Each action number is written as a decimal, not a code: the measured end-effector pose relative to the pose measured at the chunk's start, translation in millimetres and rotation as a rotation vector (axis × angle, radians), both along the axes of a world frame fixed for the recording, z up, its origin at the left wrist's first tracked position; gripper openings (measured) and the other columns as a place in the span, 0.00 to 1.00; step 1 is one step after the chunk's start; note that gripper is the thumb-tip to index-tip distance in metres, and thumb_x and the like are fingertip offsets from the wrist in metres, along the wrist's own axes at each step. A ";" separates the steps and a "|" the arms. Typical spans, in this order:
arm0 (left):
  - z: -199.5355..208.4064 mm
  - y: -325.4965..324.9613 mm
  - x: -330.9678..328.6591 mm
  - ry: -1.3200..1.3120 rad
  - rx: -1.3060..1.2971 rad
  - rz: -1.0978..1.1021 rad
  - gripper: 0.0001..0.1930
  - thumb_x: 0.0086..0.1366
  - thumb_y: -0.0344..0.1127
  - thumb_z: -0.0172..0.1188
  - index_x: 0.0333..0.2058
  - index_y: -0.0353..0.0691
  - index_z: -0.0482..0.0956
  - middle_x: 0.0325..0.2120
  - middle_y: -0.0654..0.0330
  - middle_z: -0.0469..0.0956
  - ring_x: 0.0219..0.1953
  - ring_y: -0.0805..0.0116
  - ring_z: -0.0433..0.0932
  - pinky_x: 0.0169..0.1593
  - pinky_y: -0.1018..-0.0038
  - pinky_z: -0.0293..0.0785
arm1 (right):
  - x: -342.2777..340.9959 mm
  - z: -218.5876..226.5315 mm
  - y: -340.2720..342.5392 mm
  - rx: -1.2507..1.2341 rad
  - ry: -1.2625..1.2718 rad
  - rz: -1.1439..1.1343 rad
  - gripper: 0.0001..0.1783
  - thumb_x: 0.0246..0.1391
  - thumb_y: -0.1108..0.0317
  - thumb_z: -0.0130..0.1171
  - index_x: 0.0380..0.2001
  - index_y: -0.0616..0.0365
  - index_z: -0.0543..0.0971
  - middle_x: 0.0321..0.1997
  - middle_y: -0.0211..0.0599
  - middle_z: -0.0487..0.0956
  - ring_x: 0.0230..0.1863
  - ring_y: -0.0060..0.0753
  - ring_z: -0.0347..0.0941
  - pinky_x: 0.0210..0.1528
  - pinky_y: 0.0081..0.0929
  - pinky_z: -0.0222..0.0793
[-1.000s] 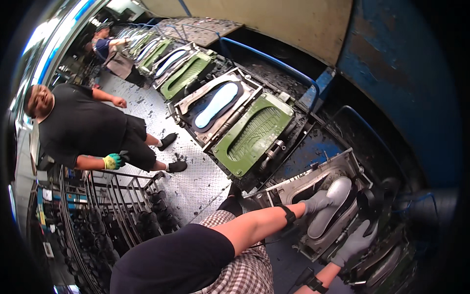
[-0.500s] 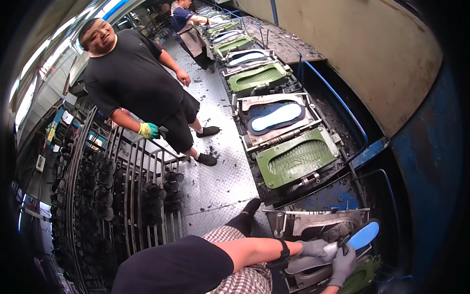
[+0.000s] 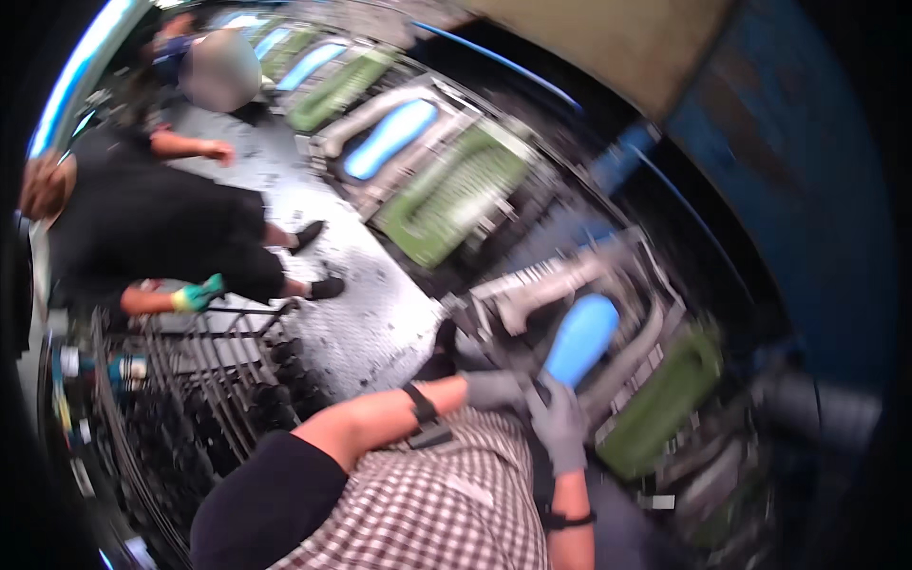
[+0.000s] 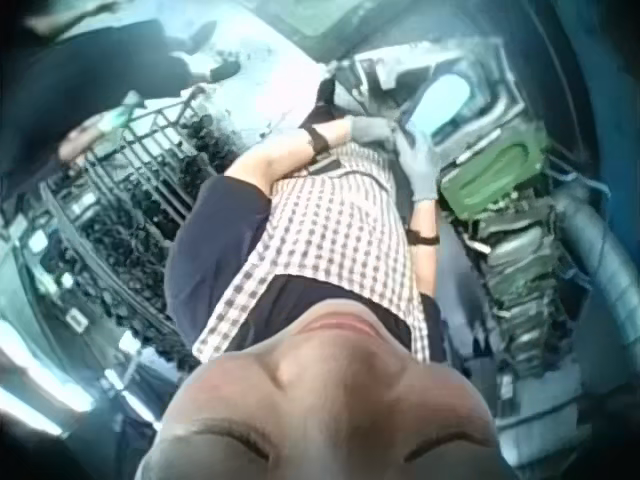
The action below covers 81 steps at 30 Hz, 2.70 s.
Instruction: Placing shoe soles into molds on a production line.
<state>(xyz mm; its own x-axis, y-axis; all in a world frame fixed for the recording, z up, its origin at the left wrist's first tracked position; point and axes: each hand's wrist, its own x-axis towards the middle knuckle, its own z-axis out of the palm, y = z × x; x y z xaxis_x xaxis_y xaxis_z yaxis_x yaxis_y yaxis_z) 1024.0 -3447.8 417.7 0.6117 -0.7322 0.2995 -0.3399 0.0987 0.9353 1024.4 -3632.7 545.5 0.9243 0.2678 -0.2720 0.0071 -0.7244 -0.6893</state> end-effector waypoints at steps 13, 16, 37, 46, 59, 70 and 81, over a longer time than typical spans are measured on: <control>75.4 -14.0 70.3 1.188 -0.107 0.819 0.14 0.60 0.33 0.62 0.42 0.34 0.74 0.26 0.62 0.73 0.28 0.73 0.71 0.32 0.78 0.67 | 57.5 -39.4 -29.2 -0.044 0.141 -0.527 0.36 0.61 0.50 0.53 0.67 0.58 0.67 0.59 0.48 0.79 0.54 0.54 0.78 0.57 0.45 0.71; 61.3 -23.3 91.6 0.808 0.140 0.654 0.18 0.67 0.49 0.61 0.40 0.38 0.75 0.24 0.65 0.70 0.26 0.74 0.67 0.32 0.74 0.66 | 83.0 -44.3 -28.4 0.083 0.059 -0.535 0.37 0.60 0.50 0.54 0.68 0.60 0.65 0.62 0.53 0.76 0.58 0.56 0.75 0.61 0.48 0.68; 73.0 -91.9 136.3 0.936 -0.041 0.439 0.28 0.63 0.34 0.69 0.59 0.32 0.72 0.44 0.57 0.82 0.42 0.71 0.81 0.48 0.75 0.78 | 39.4 -71.8 -19.9 0.307 -0.268 -0.851 0.18 0.58 0.65 0.59 0.49 0.58 0.70 0.27 0.41 0.77 0.30 0.44 0.77 0.35 0.47 0.70; 42.5 -151.0 135.4 0.492 0.280 0.657 0.37 0.68 0.46 0.62 0.67 0.30 0.62 0.62 0.38 0.67 0.64 0.56 0.69 0.65 0.65 0.68 | 58.9 -55.3 -79.4 0.008 -0.217 -0.789 0.18 0.60 0.66 0.55 0.54 0.49 0.73 0.46 0.47 0.83 0.45 0.52 0.81 0.45 0.46 0.75; 115.1 -35.8 -146.1 0.545 0.956 0.777 0.33 0.68 0.51 0.53 0.68 0.44 0.63 0.60 0.43 0.73 0.62 0.47 0.72 0.65 0.62 0.67 | -54.2 -47.2 -85.8 0.324 -0.348 -0.179 0.21 0.65 0.68 0.55 0.58 0.65 0.76 0.58 0.52 0.76 0.58 0.49 0.73 0.61 0.39 0.69; 179.7 20.4 -508.6 0.693 0.328 2.258 0.34 0.68 0.48 0.59 0.67 0.36 0.66 0.55 0.48 0.78 0.57 0.58 0.77 0.61 0.67 0.70 | -193.5 54.2 69.4 0.658 -0.201 0.708 0.19 0.62 0.67 0.56 0.55 0.56 0.78 0.45 0.44 0.79 0.42 0.40 0.79 0.46 0.37 0.76; 215.6 98.8 -676.4 0.498 -0.046 2.646 0.27 0.70 0.39 0.59 0.63 0.31 0.68 0.39 0.66 0.75 0.43 0.75 0.72 0.51 0.77 0.70 | -349.5 129.2 309.1 0.925 -0.248 0.992 0.21 0.61 0.68 0.59 0.58 0.55 0.76 0.48 0.44 0.80 0.42 0.39 0.80 0.45 0.33 0.77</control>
